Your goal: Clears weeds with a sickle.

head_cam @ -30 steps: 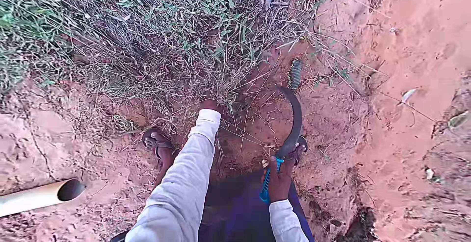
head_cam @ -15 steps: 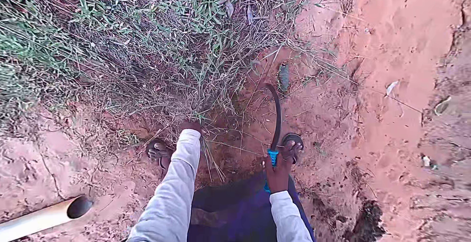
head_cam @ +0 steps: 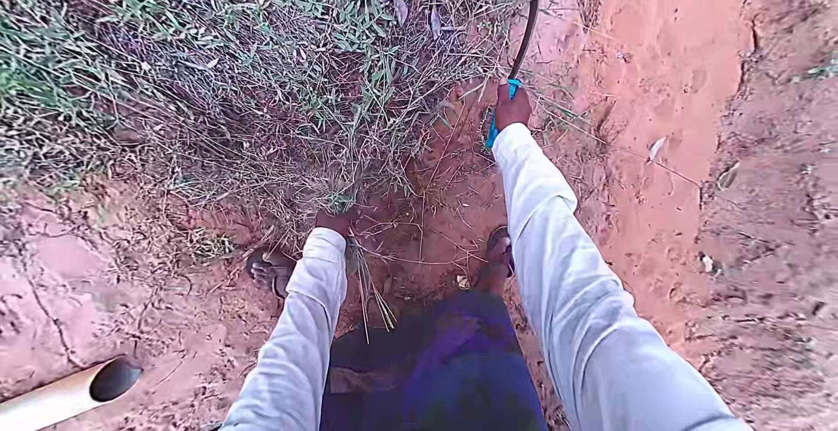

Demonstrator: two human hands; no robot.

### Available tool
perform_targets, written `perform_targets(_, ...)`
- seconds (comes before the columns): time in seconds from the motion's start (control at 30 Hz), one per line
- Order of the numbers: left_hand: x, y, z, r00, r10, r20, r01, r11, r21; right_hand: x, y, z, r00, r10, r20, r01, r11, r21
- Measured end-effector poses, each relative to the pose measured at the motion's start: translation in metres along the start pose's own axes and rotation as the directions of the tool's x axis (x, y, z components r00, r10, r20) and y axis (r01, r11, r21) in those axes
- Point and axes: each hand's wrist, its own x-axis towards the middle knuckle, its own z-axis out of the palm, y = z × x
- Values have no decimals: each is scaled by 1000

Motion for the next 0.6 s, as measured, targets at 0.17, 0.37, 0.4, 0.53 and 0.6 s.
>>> perform_targets(0.17, 1, -9, -4, 999, 4, 36, 0, 994, -112, -76, 28, 29, 991, 132, 37, -137, 955, 263)
perform_targets(0.37, 1, -4, -10, 998, 14, 58, -7, 992, -129, -131, 27, 30, 965, 240, 105, -261, 904, 339)
perform_targets(0.4, 2, -4, -10, 998, 15, 57, -8, 993, -119, -142, 29, 29, 957, 263, 120, -289, 894, 343)
perform_targets(0.53, 2, 0, -10, 999, -8, 32, 11, 994, -105, -211, 62, 44, 888, 317, 333, -429, 832, 351)
perform_targets(0.6, 1, -1, -8, 1000, -11, 20, 13, 993, -114, -256, 86, 48, 852, 297, 431, -384, 914, 128)
